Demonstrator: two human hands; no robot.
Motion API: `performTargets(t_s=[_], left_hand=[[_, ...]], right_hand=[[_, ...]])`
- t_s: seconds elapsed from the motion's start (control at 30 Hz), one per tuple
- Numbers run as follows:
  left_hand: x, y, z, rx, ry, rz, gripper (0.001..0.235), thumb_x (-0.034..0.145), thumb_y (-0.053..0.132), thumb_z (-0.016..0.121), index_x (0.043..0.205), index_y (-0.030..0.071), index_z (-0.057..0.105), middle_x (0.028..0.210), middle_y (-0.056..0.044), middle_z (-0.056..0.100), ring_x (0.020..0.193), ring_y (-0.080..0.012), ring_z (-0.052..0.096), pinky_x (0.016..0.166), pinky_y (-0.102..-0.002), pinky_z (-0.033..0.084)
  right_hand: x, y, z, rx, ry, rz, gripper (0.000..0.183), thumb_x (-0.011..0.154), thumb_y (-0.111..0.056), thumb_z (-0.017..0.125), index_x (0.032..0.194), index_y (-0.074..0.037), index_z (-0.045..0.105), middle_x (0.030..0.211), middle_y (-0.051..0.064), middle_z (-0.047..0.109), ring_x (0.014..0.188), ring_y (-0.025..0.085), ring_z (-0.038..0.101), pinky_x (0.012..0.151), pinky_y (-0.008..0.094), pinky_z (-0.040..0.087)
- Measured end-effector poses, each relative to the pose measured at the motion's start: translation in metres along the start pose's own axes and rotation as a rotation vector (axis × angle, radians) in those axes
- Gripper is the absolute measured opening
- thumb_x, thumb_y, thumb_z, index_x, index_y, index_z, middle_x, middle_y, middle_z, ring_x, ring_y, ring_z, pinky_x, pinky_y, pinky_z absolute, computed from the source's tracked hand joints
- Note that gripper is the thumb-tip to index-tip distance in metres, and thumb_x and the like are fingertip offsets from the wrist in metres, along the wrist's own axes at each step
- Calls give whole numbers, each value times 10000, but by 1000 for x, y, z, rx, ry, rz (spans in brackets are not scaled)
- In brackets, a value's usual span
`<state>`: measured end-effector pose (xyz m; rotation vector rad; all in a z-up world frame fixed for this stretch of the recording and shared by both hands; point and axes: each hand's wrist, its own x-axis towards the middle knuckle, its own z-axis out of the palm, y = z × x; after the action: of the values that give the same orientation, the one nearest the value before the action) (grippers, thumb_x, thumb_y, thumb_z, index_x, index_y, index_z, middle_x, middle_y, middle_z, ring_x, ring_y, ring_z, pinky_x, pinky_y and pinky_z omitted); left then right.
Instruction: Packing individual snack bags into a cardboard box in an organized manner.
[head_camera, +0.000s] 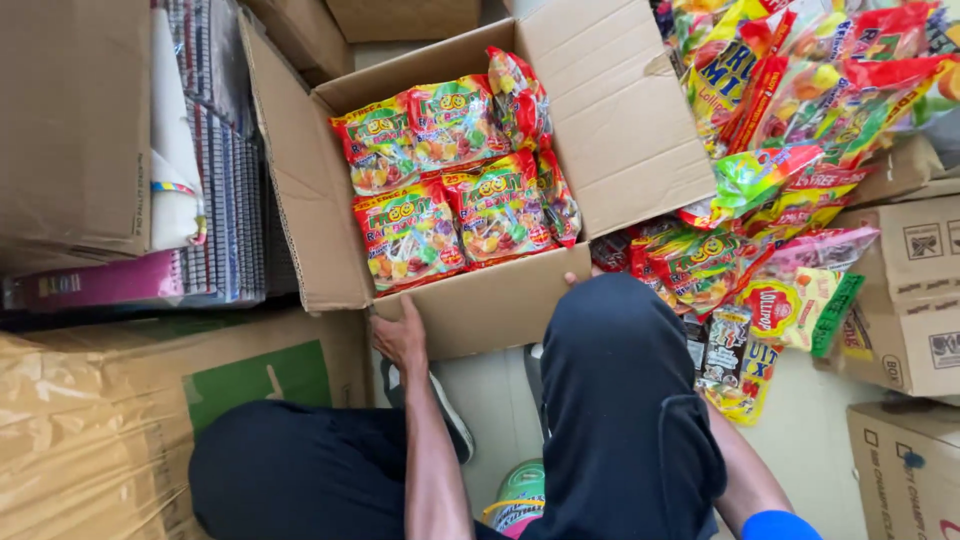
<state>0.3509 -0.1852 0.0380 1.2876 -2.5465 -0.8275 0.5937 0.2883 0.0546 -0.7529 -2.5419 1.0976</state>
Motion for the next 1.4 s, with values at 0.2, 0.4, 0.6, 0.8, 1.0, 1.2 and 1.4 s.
performTargets(t_s=[0.2,0.4,0.6,0.8,1.0,1.2,1.4], left_hand=[[7,5,-44,344,-331,-133,527,909,534,621,1074,52,759,1169,-258,714,1119,-429,679,940,-540,543],[3,32,-59,488,-503,21,470,914,485,642,1088,67,768,1187,-233,706,1126,-411,674,933,-526,548],[-41,64,-49,655,-798,276,520,945,521,595,1137,67,759,1237,-212,695,1170,-391,657,985,-502,528],[-39,95,-73,874,-1000,496,571,976,557,547,1186,66,749,1287,-191,684,1214,-372,639,1038,-477,509],[-27,122,-81,1066,-1201,679,622,1007,592,499,1235,66,740,1337,-169,673,1259,-352,622,1090,-453,489],[-10,219,-147,1196,-725,674,604,948,620,543,1343,169,620,1445,-151,528,1337,-393,473,1062,-670,386],[79,211,-148,889,-724,435,604,935,542,613,1348,105,658,1351,-196,639,1271,-383,609,1071,-511,496]], right_hand=[[-49,17,-24,64,-144,117,674,990,-365,731,1422,115,540,1362,293,558,1234,366,520,1058,518,421],[-52,35,-55,148,-190,225,653,996,-365,711,1405,122,561,1342,300,579,1201,362,542,1030,520,439],[-11,-8,-19,198,-215,365,634,1002,-365,691,1387,128,583,1323,306,601,1168,357,564,1002,522,457],[-24,66,5,330,-311,501,618,1009,-365,670,1369,133,606,1303,313,622,1135,352,587,973,523,475],[-13,187,50,444,-438,606,605,1015,-364,650,1351,138,628,1284,318,645,1102,346,609,945,524,493],[63,286,114,545,-619,648,595,1021,-363,630,1334,143,651,1265,324,667,1069,340,631,917,525,511],[131,-35,69,390,-535,196,335,996,-180,687,1248,39,670,961,96,759,806,123,687,725,290,551]])
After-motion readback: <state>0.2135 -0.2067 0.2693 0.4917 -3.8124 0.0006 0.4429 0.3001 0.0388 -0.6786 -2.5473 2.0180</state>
